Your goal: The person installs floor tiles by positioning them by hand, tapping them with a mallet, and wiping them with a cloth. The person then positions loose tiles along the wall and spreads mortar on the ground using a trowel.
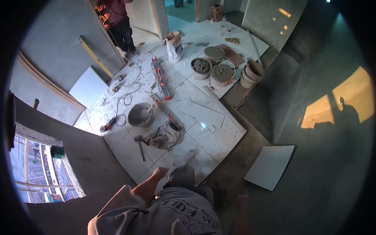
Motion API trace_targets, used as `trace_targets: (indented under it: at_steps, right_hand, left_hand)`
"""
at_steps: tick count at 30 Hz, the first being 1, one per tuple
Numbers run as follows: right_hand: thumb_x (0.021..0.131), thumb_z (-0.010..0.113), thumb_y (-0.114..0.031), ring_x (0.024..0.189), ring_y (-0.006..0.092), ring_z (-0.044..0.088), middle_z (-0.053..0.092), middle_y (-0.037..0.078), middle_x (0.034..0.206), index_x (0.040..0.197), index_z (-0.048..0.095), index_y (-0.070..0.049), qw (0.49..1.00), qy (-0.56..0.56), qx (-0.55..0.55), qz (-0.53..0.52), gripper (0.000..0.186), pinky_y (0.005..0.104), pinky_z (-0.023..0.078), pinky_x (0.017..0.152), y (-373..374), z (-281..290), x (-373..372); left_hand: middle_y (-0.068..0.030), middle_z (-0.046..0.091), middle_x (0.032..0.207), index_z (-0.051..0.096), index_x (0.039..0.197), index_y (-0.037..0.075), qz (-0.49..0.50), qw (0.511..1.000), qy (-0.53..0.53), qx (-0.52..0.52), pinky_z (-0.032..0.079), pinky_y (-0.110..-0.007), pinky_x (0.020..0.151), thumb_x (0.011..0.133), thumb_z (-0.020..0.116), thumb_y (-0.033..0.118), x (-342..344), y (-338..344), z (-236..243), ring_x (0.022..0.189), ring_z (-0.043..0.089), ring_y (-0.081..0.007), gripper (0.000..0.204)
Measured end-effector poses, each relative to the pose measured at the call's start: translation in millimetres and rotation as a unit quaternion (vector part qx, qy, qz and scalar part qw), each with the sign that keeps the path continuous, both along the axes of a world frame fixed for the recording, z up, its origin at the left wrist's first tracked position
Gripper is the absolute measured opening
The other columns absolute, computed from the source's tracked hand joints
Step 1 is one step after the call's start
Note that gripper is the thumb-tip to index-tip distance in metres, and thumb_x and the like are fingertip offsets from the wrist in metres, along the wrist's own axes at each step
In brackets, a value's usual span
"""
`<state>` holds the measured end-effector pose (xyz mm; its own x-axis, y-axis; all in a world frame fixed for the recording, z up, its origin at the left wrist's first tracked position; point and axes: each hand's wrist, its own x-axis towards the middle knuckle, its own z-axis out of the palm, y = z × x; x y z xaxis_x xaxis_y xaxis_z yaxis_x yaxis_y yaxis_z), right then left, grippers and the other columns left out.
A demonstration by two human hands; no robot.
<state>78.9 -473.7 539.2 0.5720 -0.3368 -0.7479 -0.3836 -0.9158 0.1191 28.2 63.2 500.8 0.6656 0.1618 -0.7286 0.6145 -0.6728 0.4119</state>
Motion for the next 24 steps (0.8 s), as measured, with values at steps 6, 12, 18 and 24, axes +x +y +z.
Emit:
trace_targets:
  at_steps: [6,12,18,24]
  right_hand:
    - [0.081,0.059,-0.029,0.075,0.0238,0.065,0.064,0.017,0.095,0.094,0.061,0.002,0.966,-0.135,0.206,-0.080,0.034,0.0350,0.053,0.067,81,40,73]
    - [0.083,0.060,-0.023,0.068,0.0152,0.064,0.063,0.009,0.082,0.089,0.060,0.000,0.910,-0.165,0.380,-0.018,0.024,0.0280,0.051,0.057,168,62,124]
    - [0.082,0.061,-0.023,0.064,0.0155,0.063,0.062,0.008,0.079,0.087,0.058,0.000,0.892,-0.064,0.435,-0.105,0.023,0.0269,0.049,0.050,286,69,157]
    - [0.076,0.061,-0.023,0.054,0.0153,0.060,0.062,0.009,0.063,0.084,0.063,0.002,0.924,-0.040,0.363,0.110,0.026,0.0309,0.048,0.053,353,54,181]
  left_hand:
    - [-0.0184,0.063,0.103,0.065,0.099,0.010,0.022,0.991,-0.118,0.065,0.046,-0.043,0.085,0.085,0.048,0.039,-11,22,-34,0.099,0.057,-0.0385,0.036]
    - [-0.0175,0.063,0.104,0.066,0.102,0.009,0.269,0.952,-0.099,-0.107,0.045,-0.041,0.086,0.083,0.053,0.044,73,-4,35,0.100,0.058,-0.0367,0.042]
    - [-0.0181,0.064,0.102,0.066,0.103,0.008,0.248,0.950,-0.130,-0.135,0.045,-0.042,0.086,0.084,0.054,0.045,103,5,39,0.101,0.059,-0.0350,0.043]
    - [-0.0187,0.064,0.101,0.067,0.096,0.004,0.335,0.926,-0.126,-0.120,0.045,-0.041,0.087,0.083,0.053,0.045,104,66,30,0.101,0.059,-0.0333,0.046]
